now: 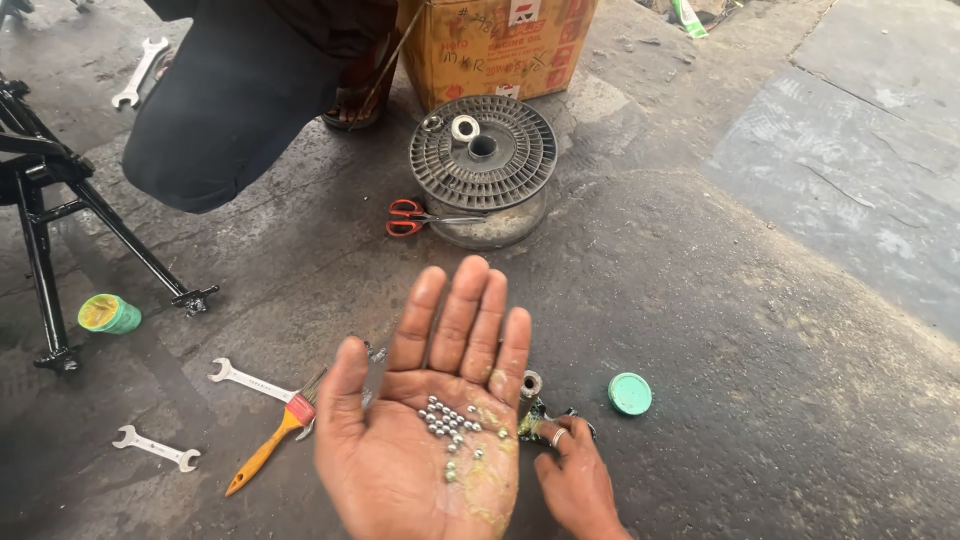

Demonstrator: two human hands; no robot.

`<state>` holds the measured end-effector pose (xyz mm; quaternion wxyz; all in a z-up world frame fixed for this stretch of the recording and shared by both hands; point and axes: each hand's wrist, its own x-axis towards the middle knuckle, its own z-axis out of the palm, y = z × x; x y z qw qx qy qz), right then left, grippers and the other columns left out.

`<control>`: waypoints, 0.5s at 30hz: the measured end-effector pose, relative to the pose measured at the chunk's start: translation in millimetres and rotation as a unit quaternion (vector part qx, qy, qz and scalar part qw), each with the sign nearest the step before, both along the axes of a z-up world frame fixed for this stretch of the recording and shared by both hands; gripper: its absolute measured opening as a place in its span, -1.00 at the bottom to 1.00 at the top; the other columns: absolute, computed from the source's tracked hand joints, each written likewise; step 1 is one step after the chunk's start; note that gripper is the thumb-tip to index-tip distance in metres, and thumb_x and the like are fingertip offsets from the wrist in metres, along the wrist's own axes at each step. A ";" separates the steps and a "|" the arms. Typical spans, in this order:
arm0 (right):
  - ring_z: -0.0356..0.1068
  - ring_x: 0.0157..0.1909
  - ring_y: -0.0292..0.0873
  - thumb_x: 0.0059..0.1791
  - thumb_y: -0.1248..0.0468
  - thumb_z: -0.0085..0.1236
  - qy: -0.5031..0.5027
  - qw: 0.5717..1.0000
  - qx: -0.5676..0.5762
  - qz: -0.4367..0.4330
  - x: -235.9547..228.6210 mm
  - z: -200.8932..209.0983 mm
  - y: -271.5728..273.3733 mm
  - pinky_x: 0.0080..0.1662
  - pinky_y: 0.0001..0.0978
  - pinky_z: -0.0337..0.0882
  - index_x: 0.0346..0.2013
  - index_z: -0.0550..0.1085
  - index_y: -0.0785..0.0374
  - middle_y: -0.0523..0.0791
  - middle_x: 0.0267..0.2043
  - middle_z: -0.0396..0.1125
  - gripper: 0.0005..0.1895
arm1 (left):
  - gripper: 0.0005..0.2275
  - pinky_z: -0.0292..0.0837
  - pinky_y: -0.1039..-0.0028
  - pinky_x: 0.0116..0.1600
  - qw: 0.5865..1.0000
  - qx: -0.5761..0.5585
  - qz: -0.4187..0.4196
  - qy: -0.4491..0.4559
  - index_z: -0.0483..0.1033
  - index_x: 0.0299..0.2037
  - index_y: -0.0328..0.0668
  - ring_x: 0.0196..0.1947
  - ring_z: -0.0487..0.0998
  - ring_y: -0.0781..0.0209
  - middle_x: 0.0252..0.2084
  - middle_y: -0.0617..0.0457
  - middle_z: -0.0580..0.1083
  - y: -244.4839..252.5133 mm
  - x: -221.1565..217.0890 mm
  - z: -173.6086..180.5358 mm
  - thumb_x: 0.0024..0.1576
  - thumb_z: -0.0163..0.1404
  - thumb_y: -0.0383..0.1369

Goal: Applying grease and arranging steel bearing balls for motorcycle steering or wheel assembly.

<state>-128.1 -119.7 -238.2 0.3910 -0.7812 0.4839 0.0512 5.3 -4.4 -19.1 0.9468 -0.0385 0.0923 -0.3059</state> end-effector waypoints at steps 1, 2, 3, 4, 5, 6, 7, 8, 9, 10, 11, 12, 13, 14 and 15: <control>0.53 -0.07 -0.03 -0.11 0.28 0.07 -0.001 1.000 0.000 0.000 -5.2 -15.2 -1.2 0.08 -0.24 0.45 0.12 0.51 0.03 -0.22 0.27 0.27 -0.52 | -0.41 0.09 -0.14 0.43 1.000 0.000 0.000 -0.001 0.42 0.17 -0.59 0.42 0.26 -0.32 0.31 -0.52 0.36 -1.6 -0.9 0.1 0.21 -0.17 -0.06; 0.45 0.04 0.00 -0.12 0.28 0.11 -0.015 0.998 -0.030 0.049 -10.9 -30.8 -2.3 0.10 -0.20 0.41 0.14 0.51 0.06 -0.16 0.26 0.24 -0.50 | -0.41 0.11 -0.13 0.42 1.000 0.002 -0.007 0.003 0.42 0.17 -0.58 0.41 0.27 -0.32 0.30 -0.50 0.36 -3.0 -2.3 -0.4 0.20 -0.17 -0.05; 0.38 0.15 0.02 -0.13 0.28 0.16 -0.028 0.993 -0.058 0.098 -16.4 -46.4 -3.0 0.11 -0.17 0.36 0.16 0.51 0.08 -0.11 0.26 0.21 -0.47 | -0.41 0.13 -0.13 0.41 1.000 0.003 -0.014 0.007 0.42 0.16 -0.57 0.40 0.28 -0.32 0.30 -0.49 0.36 -3.9 -3.4 -0.7 0.19 -0.17 -0.05; 0.38 0.15 0.02 -0.13 0.28 0.16 -0.030 0.993 -0.058 0.102 -22.3 -63.0 -5.8 0.11 -0.17 0.36 0.16 0.51 0.08 -0.11 0.26 0.21 -0.47 | -0.41 0.13 -0.13 0.41 1.000 0.004 -0.010 0.005 0.42 0.16 -0.57 0.40 0.28 -0.32 0.30 -0.49 0.36 -4.9 -4.3 -4.3 0.19 -0.17 -0.05; 0.42 0.09 -0.04 -0.11 0.32 0.18 -0.130 0.989 -0.060 0.046 -27.6 -78.8 -7.8 0.09 -0.22 0.40 0.06 0.52 0.15 -0.09 0.14 0.31 -0.58 | -0.39 0.13 -0.11 0.41 0.999 -0.025 -0.030 0.000 0.42 0.17 -0.56 0.40 0.27 -0.30 0.30 -0.48 0.35 -5.0 -4.6 -6.9 0.19 -0.17 -0.03; 0.45 0.03 -0.10 -0.09 0.36 0.20 -0.233 0.971 -0.058 -0.010 -24.9 -95.5 -7.9 0.06 -0.27 0.44 -0.04 0.53 0.21 -0.08 0.03 0.42 -0.69 | -0.38 0.14 -0.10 0.41 0.998 -0.051 -0.047 -0.011 0.41 0.18 -0.55 0.40 0.26 -0.29 0.30 -0.48 0.34 -3.2 -1.5 -8.1 0.18 -0.18 -0.01; 0.45 0.03 -0.10 -0.09 0.36 0.20 -0.241 0.969 -0.054 -0.004 -26.3 -81.9 -16.4 0.06 -0.27 0.44 -0.04 0.53 0.21 -0.08 0.03 0.42 -0.69 | -0.38 0.14 -0.10 0.41 0.998 -0.049 -0.040 -0.019 0.41 0.18 -0.55 0.40 0.26 -0.29 0.30 -0.48 0.34 -2.5 0.1 -8.7 0.18 -0.18 -0.01; 0.39 -0.13 -0.18 -0.13 0.46 0.16 -0.291 0.955 -0.041 -0.041 -32.9 -67.3 -27.3 -0.05 -0.33 0.43 0.00 0.54 0.22 -0.12 -0.01 0.46 -0.60 | -0.37 0.13 -0.12 0.42 0.996 -0.067 -0.046 -0.033 0.40 0.20 -0.54 0.39 0.26 -0.29 0.30 -0.48 0.33 -3.3 -0.1 -10.2 0.19 -0.19 0.01; 0.33 -0.28 -0.25 -0.17 0.55 0.13 -0.339 0.937 -0.027 -0.078 -39.5 -53.6 -38.7 -0.16 -0.39 0.41 0.04 0.55 0.24 -0.15 -0.06 0.49 -0.51 | -0.36 0.13 -0.13 0.42 0.994 -0.085 -0.051 -0.048 0.39 0.21 -0.54 0.39 0.25 -0.29 0.30 -0.49 0.32 -4.5 -0.3 -12.4 0.21 -0.19 0.03; 0.33 -0.28 -0.25 -0.17 0.55 0.13 -0.339 0.938 -0.026 -0.075 -48.0 -27.7 -48.6 -0.16 -0.39 0.41 0.04 0.55 0.24 -0.15 -0.06 0.49 -0.51 | -0.36 0.13 -0.13 0.42 0.994 -0.085 -0.047 -0.049 0.39 0.21 -0.54 0.39 0.25 -0.29 0.30 -0.49 0.32 -5.3 -0.9 -11.2 0.21 -0.19 0.03; 0.35 -0.25 -0.25 -0.13 0.57 0.14 -0.367 0.929 -0.032 -0.025 -56.7 -2.1 -58.7 -0.22 -0.40 0.42 0.12 0.56 0.27 -0.09 -0.05 0.45 -0.48 | -0.34 0.13 -0.12 0.43 0.994 -0.087 -0.051 -0.052 0.37 0.23 -0.53 0.40 0.24 -0.28 0.31 -0.49 0.31 -6.3 -2.0 -10.2 0.21 -0.21 0.04; 0.38 -0.22 -0.25 -0.09 0.59 0.15 -0.394 0.918 -0.038 0.025 -65.3 24.1 -69.3 -0.28 -0.42 0.43 0.19 0.57 0.30 -0.04 -0.04 0.40 -0.46 | -0.32 0.13 -0.11 0.43 0.993 -0.089 -0.056 -0.056 0.36 0.24 -0.53 0.41 0.24 -0.26 0.33 -0.48 0.30 -7.4 -2.7 -9.0 0.21 -0.23 0.06; 0.38 -0.22 -0.25 -0.09 0.59 0.15 -0.394 0.918 -0.038 0.028 -68.2 46.9 -68.9 -0.28 -0.42 0.43 0.19 0.57 0.30 -0.04 -0.04 0.40 -0.46 | -0.32 0.13 -0.11 0.43 0.993 -0.090 -0.052 -0.056 0.36 0.24 -0.53 0.41 0.24 -0.26 0.33 -0.48 0.30 -7.1 -3.2 -8.1 0.21 -0.23 0.06; 0.44 -0.20 -0.23 -0.11 0.56 0.14 -0.415 0.910 -0.018 0.004 -71.9 69.7 -69.1 -0.22 -0.39 0.48 0.13 0.53 0.26 -0.03 -0.06 0.40 -0.50 | -0.31 0.12 -0.10 0.43 0.993 -0.091 -0.061 -0.051 0.34 0.27 -0.53 0.42 0.22 -0.26 0.34 -0.48 0.29 -7.7 -4.3 -7.2 0.20 -0.25 0.06; 0.50 -0.18 -0.21 -0.12 0.53 0.13 -0.435 0.900 0.002 -0.020 -76.1 92.4 -69.5 -0.16 -0.37 0.54 0.08 0.50 0.23 -0.03 -0.09 0.41 -0.53 | -0.30 0.12 -0.09 0.43 0.992 -0.092 -0.070 -0.046 0.32 0.29 -0.52 0.43 0.21 -0.26 0.36 -0.48 0.29 -8.6 -5.8 -6.3 0.20 -0.27 0.06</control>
